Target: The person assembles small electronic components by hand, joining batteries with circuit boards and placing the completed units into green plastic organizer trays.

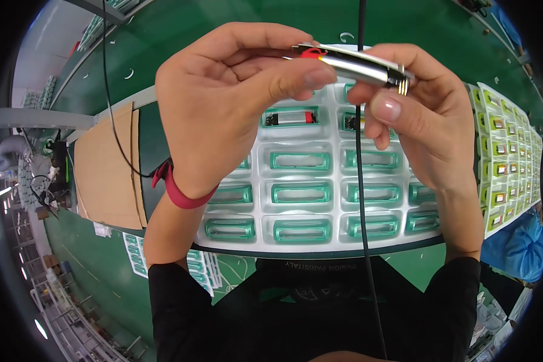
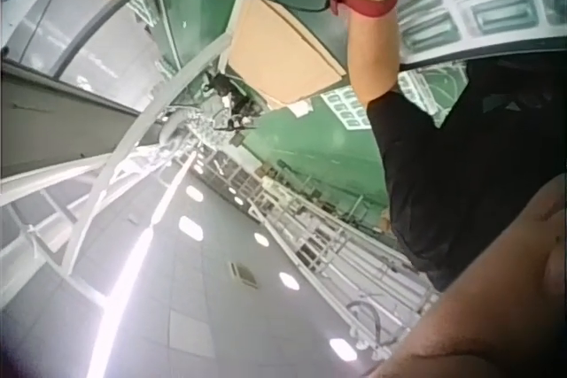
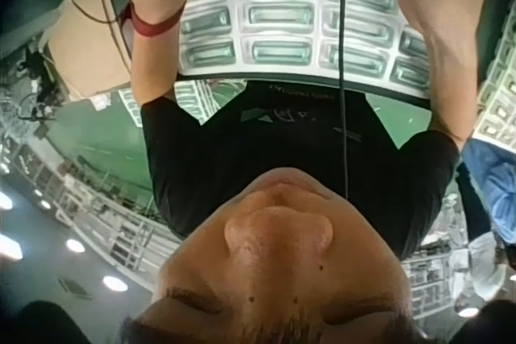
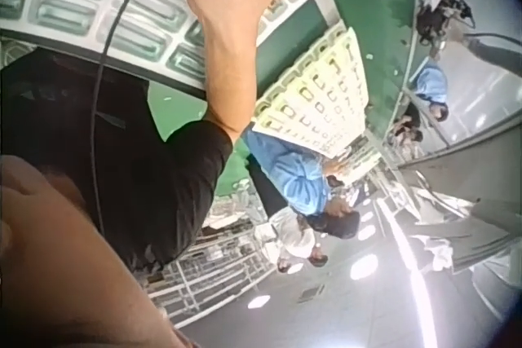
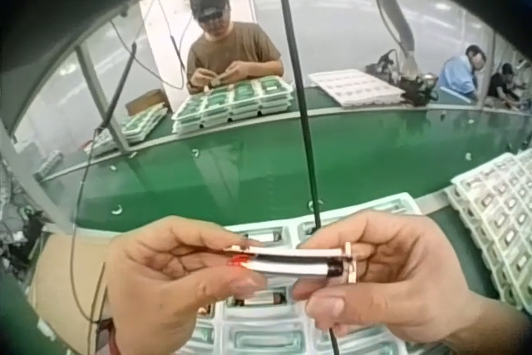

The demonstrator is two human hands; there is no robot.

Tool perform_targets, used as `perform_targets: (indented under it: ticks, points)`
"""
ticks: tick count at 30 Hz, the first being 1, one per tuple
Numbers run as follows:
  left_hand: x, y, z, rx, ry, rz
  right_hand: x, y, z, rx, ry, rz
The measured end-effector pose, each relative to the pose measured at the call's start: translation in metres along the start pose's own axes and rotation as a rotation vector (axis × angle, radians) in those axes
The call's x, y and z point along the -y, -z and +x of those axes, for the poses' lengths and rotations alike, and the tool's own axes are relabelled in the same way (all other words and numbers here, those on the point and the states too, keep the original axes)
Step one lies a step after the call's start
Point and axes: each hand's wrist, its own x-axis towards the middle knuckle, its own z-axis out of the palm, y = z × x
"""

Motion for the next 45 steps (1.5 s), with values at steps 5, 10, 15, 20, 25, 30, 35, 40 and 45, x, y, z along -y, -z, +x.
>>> perform_targets:
  ticks: [5, 10, 15, 20, 25, 30, 35, 40, 45]
  points:
    - [0.018, -0.004, -0.003, 0.017, -0.015, -0.053, -0.002, -0.003, -0.004, -0.078, 0.023, 0.052]
    - [0.008, -0.005, -0.005, 0.055, 0.063, 0.009, -0.015, 0.001, 0.004, -0.163, 0.192, 0.02]
    - [-0.009, 0.046, -0.017, 0.428, 0.246, 0.847, 0.016, 0.011, 0.012, -0.299, -0.031, 0.14]
    - [-0.009, 0.062, -0.047, 0.59, 0.326, 1.263, 0.024, 0.022, 0.011, -0.121, -0.218, 0.152]
    - [-0.012, 0.058, -0.059, 0.579, 0.367, 1.224, -0.004, 0.029, 0.012, 0.02, -0.018, 0.146]
    - [-0.006, 0.066, -0.057, 0.66, 0.118, 1.316, 0.005, 0.025, 0.01, -0.016, -0.049, 0.178]
    - [-0.013, 0.063, -0.042, 0.253, 0.282, 0.389, 0.013, 0.024, 0.005, 0.104, -0.114, 0.196]
    - [-0.014, 0.02, -0.013, 0.228, 0.212, -0.351, 0.026, 0.018, -0.003, 0.187, -0.133, -0.269]
    - [-0.036, -0.006, 0.001, 0.08, -0.472, 0.667, 0.027, 0.013, -0.008, 0.243, -0.083, -0.414]
